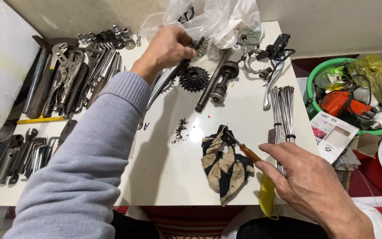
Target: Cleaning a bicycle sprocket using a small tool and a rag to remove dirt and grease from between the teeth.
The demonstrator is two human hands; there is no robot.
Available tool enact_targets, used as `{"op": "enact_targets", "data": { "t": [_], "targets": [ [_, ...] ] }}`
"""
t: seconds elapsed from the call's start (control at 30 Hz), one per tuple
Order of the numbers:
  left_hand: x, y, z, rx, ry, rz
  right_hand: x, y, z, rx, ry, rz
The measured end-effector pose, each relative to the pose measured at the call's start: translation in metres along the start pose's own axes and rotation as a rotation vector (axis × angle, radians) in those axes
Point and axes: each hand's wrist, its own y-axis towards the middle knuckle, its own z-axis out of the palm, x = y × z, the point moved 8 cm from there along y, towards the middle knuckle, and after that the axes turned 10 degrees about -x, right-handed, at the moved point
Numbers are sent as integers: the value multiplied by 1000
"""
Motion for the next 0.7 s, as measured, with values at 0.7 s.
{"op": "enact_targets", "data": {
  "t": [0.7],
  "targets": [
    [16,-99,64,-57,335,305,11,1,35,113,-102,-123]
  ]
}}
